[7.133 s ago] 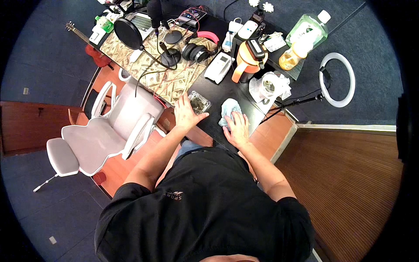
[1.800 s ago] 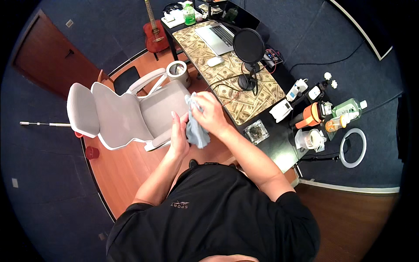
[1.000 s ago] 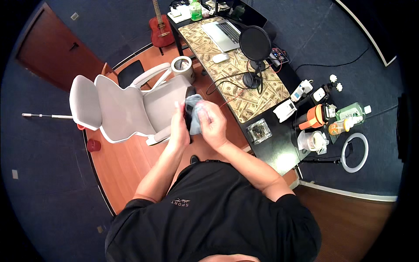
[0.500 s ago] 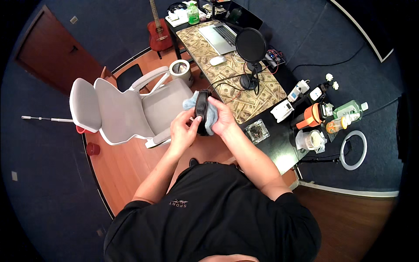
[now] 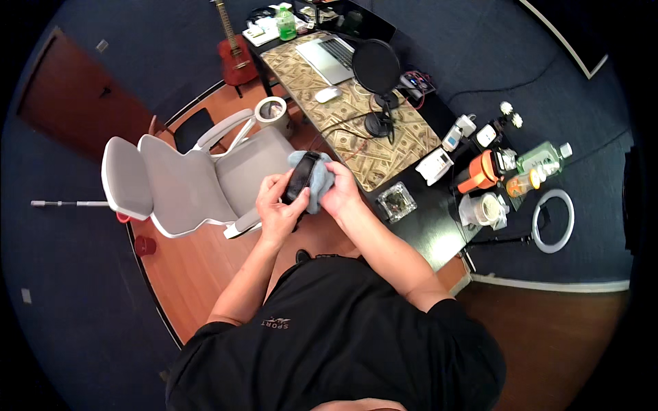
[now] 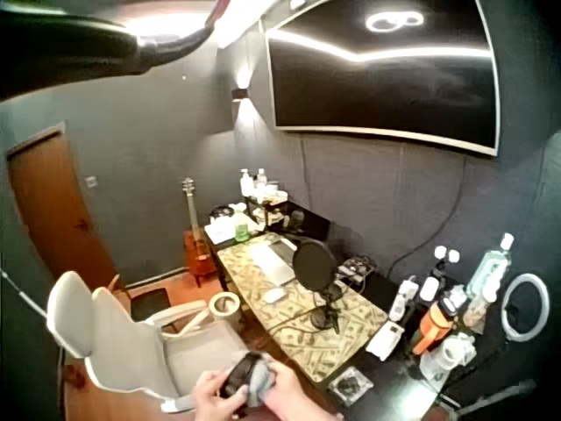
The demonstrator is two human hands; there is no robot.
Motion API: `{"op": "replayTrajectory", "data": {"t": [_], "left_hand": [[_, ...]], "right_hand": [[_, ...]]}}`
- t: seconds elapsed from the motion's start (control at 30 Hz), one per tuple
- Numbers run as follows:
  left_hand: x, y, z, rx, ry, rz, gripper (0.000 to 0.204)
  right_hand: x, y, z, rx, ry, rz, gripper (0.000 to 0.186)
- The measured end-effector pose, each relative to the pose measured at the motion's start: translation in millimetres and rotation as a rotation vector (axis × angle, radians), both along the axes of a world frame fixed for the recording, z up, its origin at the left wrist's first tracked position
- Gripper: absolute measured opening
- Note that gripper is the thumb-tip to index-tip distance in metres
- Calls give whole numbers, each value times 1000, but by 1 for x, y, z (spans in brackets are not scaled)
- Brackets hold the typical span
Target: The person wrings a cloth in a small red bucket of water and then uses it to wipe a microphone pop filter, a headphone set, and a microphone stand on a desk.
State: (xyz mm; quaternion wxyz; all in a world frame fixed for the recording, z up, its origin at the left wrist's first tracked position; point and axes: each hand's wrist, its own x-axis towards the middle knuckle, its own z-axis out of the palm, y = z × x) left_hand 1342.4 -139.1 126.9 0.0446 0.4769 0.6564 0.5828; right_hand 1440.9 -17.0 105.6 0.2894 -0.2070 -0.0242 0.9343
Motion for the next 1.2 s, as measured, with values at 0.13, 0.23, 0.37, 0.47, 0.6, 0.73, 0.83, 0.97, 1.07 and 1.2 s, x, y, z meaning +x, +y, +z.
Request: {"op": "replayTrajectory", "data": {"t": [0.13, 0.23, 0.37, 0.47, 0.6, 0.73, 0.83, 0.97, 1.07, 1.2], "left_hand": [[-12, 8, -18, 14, -96, 78, 45], [-18, 15, -8, -2, -179, 112, 42], [-28, 25, 4, -48, -293, 121, 38], [-26, 24, -5, -92, -366, 99, 36], [-14, 15, -1, -121, -324, 74, 37], [-19, 19, 4, -86, -126, 149, 34], [-30, 24, 7, -89, -292, 127, 34], [-41, 21, 0, 1, -446, 33, 35], [-42, 15, 30, -93, -514, 10, 39], [-52, 7, 55, -124, -496, -88, 40]], "right_hand": [[-13, -16, -3, 2, 67, 121, 25], [-14, -37, 1, 170, 35, 125, 23], [-11, -45, -7, 1017, -247, 130, 33], [-4, -41, -24, 1370, -484, 219, 30], [-8, -23, -6, 229, -141, 111, 18], [-15, -43, -2, 358, -20, 104, 21], [-15, -47, -11, 1272, -350, 109, 25], [8, -37, 2, 1560, -639, 418, 32], [31, -24, -3, 1156, -509, 243, 35], [43, 5, 14, 908, -311, -157, 46]]}}
